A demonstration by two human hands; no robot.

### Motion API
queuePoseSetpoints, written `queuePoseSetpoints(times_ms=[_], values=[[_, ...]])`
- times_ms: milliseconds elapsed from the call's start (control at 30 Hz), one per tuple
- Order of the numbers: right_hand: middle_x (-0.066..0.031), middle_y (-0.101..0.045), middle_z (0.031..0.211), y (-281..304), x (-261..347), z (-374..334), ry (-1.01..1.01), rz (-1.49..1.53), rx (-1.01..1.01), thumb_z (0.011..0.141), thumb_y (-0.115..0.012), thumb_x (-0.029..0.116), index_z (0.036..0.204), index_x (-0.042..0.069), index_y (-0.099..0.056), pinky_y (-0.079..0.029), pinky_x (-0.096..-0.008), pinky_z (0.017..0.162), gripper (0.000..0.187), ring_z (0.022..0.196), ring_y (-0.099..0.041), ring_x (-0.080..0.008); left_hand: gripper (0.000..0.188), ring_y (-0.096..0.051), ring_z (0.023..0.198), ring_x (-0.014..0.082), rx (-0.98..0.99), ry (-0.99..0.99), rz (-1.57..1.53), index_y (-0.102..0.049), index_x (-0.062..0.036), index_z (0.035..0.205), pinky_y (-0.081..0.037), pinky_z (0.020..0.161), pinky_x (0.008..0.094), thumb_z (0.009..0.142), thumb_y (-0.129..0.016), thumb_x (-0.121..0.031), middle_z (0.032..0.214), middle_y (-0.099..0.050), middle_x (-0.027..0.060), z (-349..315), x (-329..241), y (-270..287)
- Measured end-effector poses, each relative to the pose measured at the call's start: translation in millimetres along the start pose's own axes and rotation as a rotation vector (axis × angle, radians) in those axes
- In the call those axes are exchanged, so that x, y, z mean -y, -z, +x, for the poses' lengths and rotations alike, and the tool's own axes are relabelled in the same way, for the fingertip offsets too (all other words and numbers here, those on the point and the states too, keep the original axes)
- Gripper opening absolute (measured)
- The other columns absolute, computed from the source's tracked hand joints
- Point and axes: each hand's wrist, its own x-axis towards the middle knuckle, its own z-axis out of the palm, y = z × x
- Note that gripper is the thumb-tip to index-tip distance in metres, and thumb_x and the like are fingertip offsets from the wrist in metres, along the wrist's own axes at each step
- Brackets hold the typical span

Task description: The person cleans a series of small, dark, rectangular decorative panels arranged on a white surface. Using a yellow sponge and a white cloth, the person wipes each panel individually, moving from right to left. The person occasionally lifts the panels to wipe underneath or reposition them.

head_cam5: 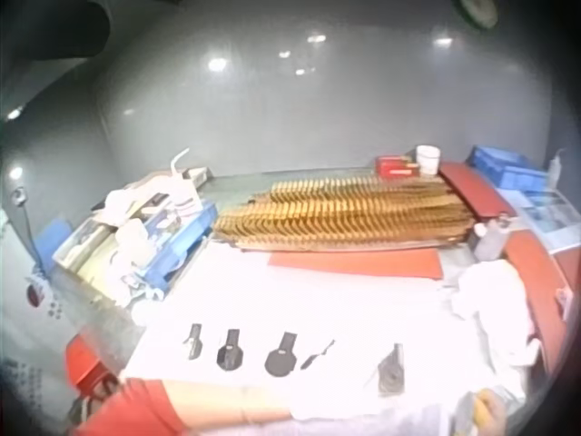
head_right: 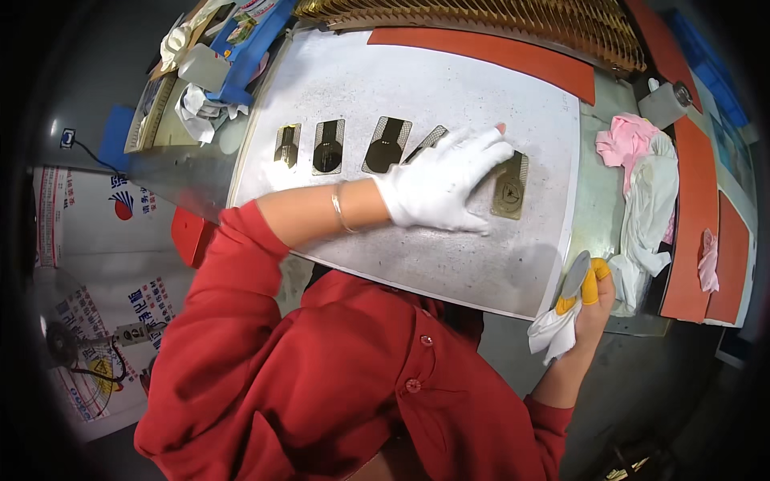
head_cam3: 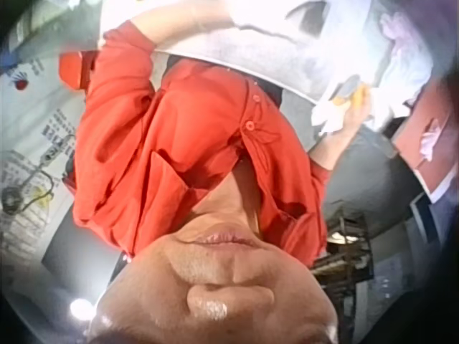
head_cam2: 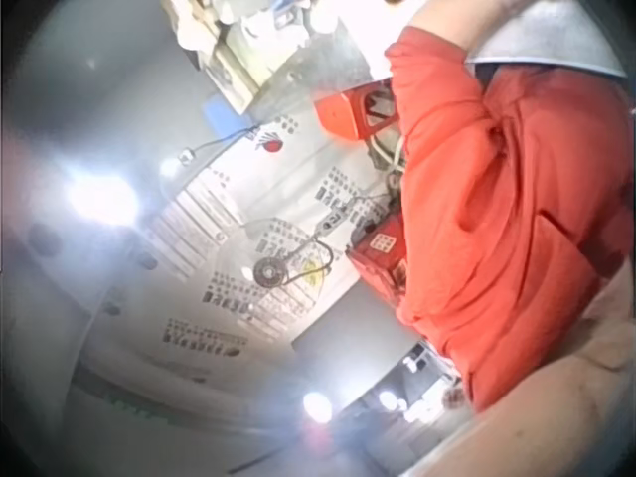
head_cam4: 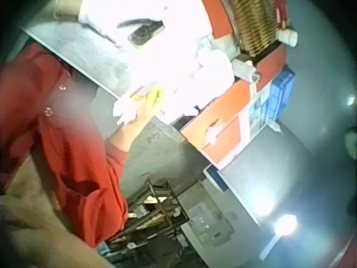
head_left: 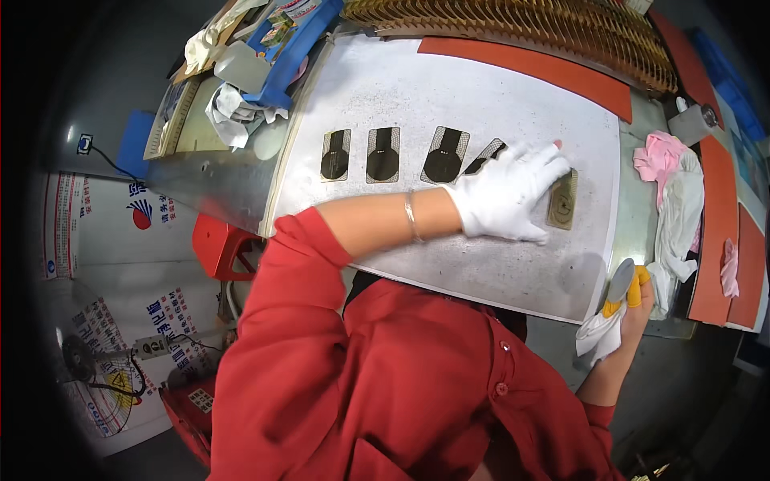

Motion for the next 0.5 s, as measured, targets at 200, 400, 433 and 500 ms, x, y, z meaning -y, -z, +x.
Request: queuePoseSetpoints(times_ms=[200, 400, 433, 500], values=[[-0.0019, -0.055, 0.069, -13.6, 10.7, -1.0, -0.022, 0.047, -0.008, 0.09, -0.049, 0.013, 0.096, 0.001, -0.052, -0.038, -0.0192, 0.044, 0.014, 0.05, -0.05, -0.0072, 0.092, -0.042, 0.116, 0.0301, 0.395, -0.035, 0.215, -0.032, -0.007, 0.128, -0.032, 0.1, 0.0385, 0.053, -0.078, -0.035, 0.125, -0.043, 0.0141, -2.2, 49.0, 57.6], [-0.0018, -0.054, 0.063, -13.6, 7.2, -1.3, -0.037, 0.097, -0.004, 0.09, -0.05, 0.016, 0.095, 0.001, -0.051, -0.038, -0.0207, 0.04, 0.015, 0.043, -0.048, -0.0084, 0.087, -0.05, 0.096, 0.0317, 0.376, -0.102, 0.228, -0.032, -0.008, 0.13, -0.042, 0.088, 0.0399, 0.056, -0.074, -0.025, 0.104, -0.048, 0.0136, 0.6, 49.5, 48.3], [-0.0018, -0.054, 0.063, -14.5, 7.5, -1.4, -0.043, 0.107, -0.004, 0.09, -0.051, 0.016, 0.095, 0.001, -0.051, -0.038, -0.0206, 0.04, 0.016, 0.043, -0.048, -0.0084, 0.084, -0.051, 0.097, 0.0318, 0.437, -0.031, 0.149, -0.033, -0.0103, 0.13, -0.044, 0.085, 0.0404, 0.057, -0.072, -0.024, 0.108, -0.048, 0.0142, 0.4, 45.5, 49.5], [-0.0014, -0.054, 0.063, -15.2, 10.6, -0.5, -0.042, 0.042, -0.04, 0.089, -0.051, 0.016, 0.095, 0.002, -0.052, -0.038, -0.0204, 0.04, 0.015, 0.043, -0.048, -0.0081, 0.084, -0.05, 0.098, 0.0325, 0.58, 0.094, 0.245, -0.033, -0.0122, 0.13, -0.044, 0.085, 0.0415, 0.057, -0.072, -0.024, 0.11, -0.047, 0.0154, 4.7, 32.0, 54.0]])
